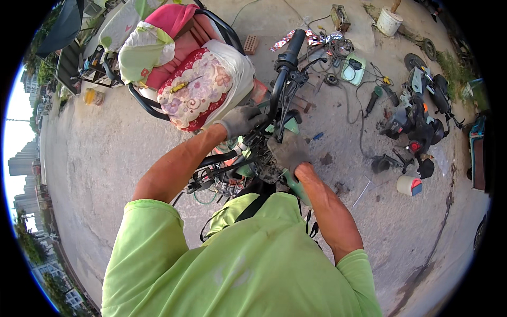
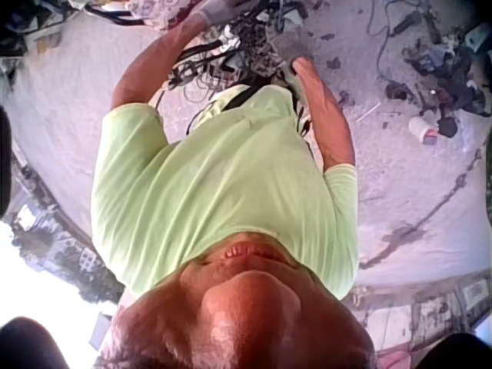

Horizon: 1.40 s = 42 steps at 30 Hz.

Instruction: The person adjusts and manipulates the handlebars and wiring of a green motorcycle. They repeatedly grip the handlebars, twist the throttle, and pull on wires near the handlebar stem.

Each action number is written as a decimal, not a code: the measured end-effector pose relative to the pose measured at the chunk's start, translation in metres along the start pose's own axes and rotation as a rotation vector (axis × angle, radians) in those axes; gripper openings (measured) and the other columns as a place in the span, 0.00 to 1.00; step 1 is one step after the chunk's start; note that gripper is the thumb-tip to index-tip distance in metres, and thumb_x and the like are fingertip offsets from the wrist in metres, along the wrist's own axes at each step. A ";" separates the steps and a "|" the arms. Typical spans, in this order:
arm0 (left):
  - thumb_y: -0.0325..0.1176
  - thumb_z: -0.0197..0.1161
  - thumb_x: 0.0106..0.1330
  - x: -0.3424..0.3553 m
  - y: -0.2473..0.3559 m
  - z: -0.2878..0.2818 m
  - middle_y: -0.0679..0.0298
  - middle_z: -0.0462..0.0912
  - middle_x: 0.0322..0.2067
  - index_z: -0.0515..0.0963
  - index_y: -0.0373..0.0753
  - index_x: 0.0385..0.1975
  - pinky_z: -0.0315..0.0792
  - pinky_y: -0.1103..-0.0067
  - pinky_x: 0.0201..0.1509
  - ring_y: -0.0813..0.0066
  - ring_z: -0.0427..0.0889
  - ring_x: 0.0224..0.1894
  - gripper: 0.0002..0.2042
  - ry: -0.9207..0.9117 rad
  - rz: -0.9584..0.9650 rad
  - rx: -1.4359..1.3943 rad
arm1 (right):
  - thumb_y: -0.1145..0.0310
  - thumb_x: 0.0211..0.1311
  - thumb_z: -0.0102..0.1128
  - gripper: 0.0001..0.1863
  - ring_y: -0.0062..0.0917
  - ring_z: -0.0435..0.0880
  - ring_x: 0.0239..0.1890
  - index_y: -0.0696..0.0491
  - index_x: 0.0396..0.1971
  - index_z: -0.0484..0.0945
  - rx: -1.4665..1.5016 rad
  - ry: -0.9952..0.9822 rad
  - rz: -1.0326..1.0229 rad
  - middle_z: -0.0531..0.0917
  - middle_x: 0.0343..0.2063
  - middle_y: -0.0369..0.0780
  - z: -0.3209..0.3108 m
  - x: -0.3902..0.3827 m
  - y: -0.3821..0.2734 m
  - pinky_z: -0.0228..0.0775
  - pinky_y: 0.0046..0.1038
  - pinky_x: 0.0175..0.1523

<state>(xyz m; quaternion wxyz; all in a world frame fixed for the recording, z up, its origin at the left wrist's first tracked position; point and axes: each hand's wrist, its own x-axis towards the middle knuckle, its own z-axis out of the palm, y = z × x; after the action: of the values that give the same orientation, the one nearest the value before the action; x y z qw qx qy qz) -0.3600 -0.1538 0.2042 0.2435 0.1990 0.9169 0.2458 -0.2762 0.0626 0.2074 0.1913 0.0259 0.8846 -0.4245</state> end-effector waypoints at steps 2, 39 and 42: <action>0.50 0.57 0.76 -0.001 -0.006 0.000 0.49 0.85 0.51 0.83 0.35 0.51 0.72 0.64 0.60 0.50 0.82 0.54 0.22 0.016 0.085 0.038 | 0.42 0.65 0.60 0.26 0.48 0.88 0.40 0.54 0.35 0.84 -0.080 0.120 0.015 0.88 0.31 0.50 0.002 0.012 0.055 0.77 0.48 0.47; 0.44 0.62 0.71 -0.055 0.001 -0.022 0.54 0.87 0.37 0.86 0.42 0.41 0.77 0.61 0.48 0.52 0.85 0.42 0.13 -0.215 0.255 0.348 | 0.55 0.62 0.58 0.16 0.34 0.75 0.61 0.51 0.32 0.87 -0.827 0.169 -0.643 0.86 0.39 0.39 0.015 -0.023 0.001 0.43 0.43 0.79; 0.44 0.61 0.71 -0.057 -0.005 -0.013 0.54 0.87 0.36 0.86 0.42 0.41 0.78 0.61 0.47 0.51 0.85 0.42 0.13 -0.141 0.276 0.317 | 0.55 0.59 0.63 0.15 0.33 0.74 0.59 0.52 0.32 0.87 -0.765 0.193 -0.648 0.86 0.38 0.39 0.017 -0.024 0.003 0.45 0.44 0.78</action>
<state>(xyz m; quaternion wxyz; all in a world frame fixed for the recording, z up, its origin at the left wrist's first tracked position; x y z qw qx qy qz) -0.3225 -0.1904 0.2316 0.2367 0.3751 0.8889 0.1149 -0.2482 0.0547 0.2038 -0.0371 -0.2828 0.9529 -0.1034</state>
